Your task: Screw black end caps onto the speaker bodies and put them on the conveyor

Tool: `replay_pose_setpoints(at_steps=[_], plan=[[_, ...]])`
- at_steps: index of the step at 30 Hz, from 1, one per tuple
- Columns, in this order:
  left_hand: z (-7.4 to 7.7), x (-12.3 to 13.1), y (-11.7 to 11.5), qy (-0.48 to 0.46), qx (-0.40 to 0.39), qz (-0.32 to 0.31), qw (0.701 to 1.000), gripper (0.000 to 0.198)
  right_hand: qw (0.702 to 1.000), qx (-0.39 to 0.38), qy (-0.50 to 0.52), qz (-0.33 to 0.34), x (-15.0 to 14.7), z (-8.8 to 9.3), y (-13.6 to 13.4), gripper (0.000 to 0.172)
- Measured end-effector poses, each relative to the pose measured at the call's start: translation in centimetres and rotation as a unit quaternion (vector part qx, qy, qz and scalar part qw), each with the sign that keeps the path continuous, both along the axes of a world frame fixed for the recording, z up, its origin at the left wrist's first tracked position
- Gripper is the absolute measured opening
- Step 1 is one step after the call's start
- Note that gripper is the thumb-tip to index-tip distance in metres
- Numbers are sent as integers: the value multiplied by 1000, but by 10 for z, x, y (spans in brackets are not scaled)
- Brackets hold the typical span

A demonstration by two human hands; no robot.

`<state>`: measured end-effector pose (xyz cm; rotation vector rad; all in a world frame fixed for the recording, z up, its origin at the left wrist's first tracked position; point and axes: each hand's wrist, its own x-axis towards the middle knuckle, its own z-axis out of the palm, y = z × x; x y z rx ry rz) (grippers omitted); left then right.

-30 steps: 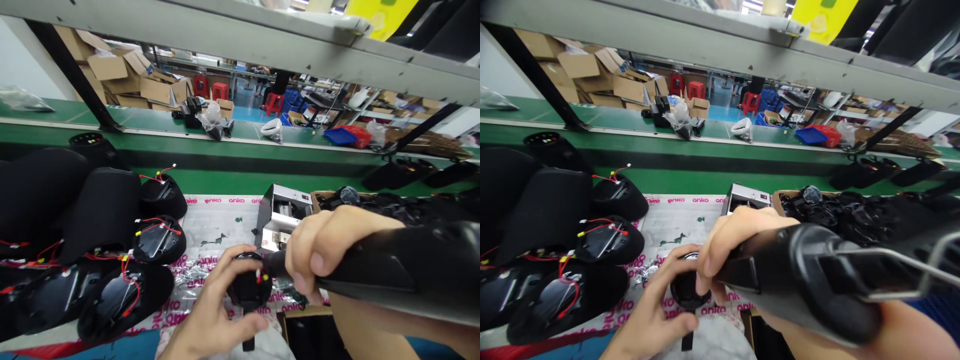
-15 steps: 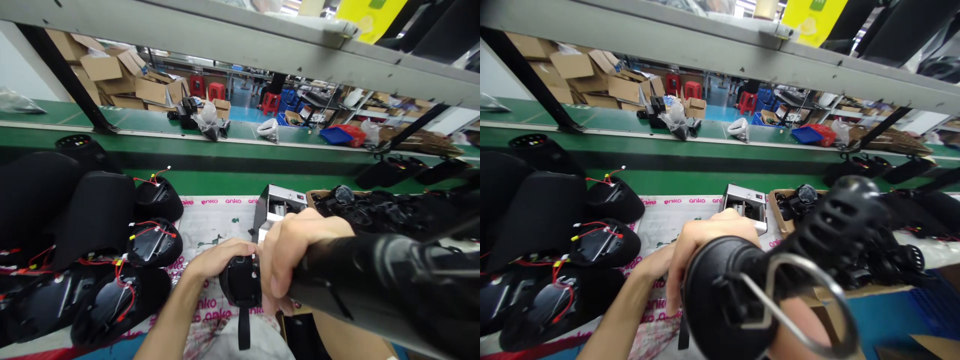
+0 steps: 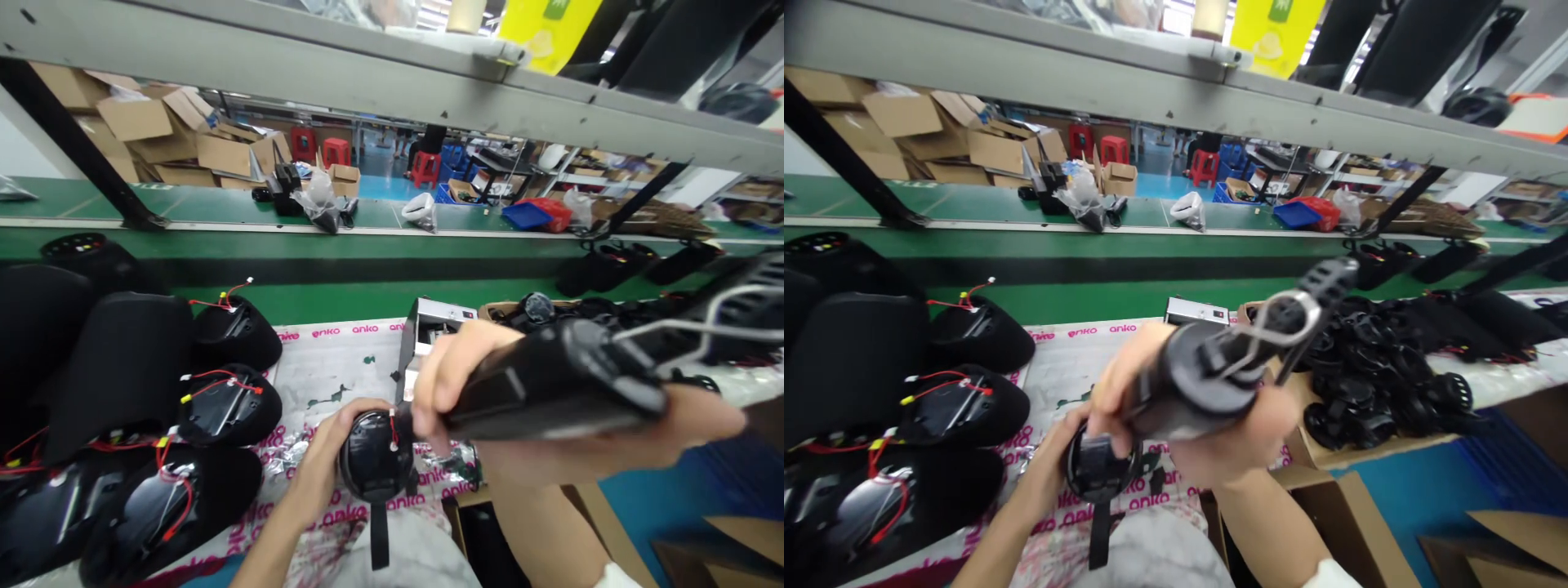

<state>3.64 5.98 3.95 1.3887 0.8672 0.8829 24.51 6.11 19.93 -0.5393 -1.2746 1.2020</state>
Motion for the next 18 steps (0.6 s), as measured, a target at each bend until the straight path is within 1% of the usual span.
replay_pose_setpoints(at_steps=[2,3,5,7,8,10,12,14,16,18], plan=[[-9,-8,-15,7,32,11,999,70,997,21,53,-59,14,3,-2,84],[-13,-12,-23,24,56,12,998,73,994,27,63,-87,23,4,-3,82],[-20,-16,-38,73,108,18,991,87,988,33,50,-142,39,-3,-4,75],[-25,-14,-50,119,142,39,982,104,983,54,26,-175,49,-21,-3,76],[-28,-11,-54,137,150,55,978,108,980,69,17,-185,52,-33,-2,79],[-31,-3,-60,161,154,93,971,105,974,94,-1,-205,52,-59,1,84],[-34,4,-60,167,160,120,965,96,970,102,-18,-220,48,-79,5,84],[-35,9,-58,155,171,125,965,93,968,101,-31,-227,44,-90,8,83],[-36,10,-57,135,177,123,967,99,975,80,-32,-207,40,-90,12,85],[-37,11,-59,116,172,136,969,111,987,30,-25,-155,36,-84,16,85]])
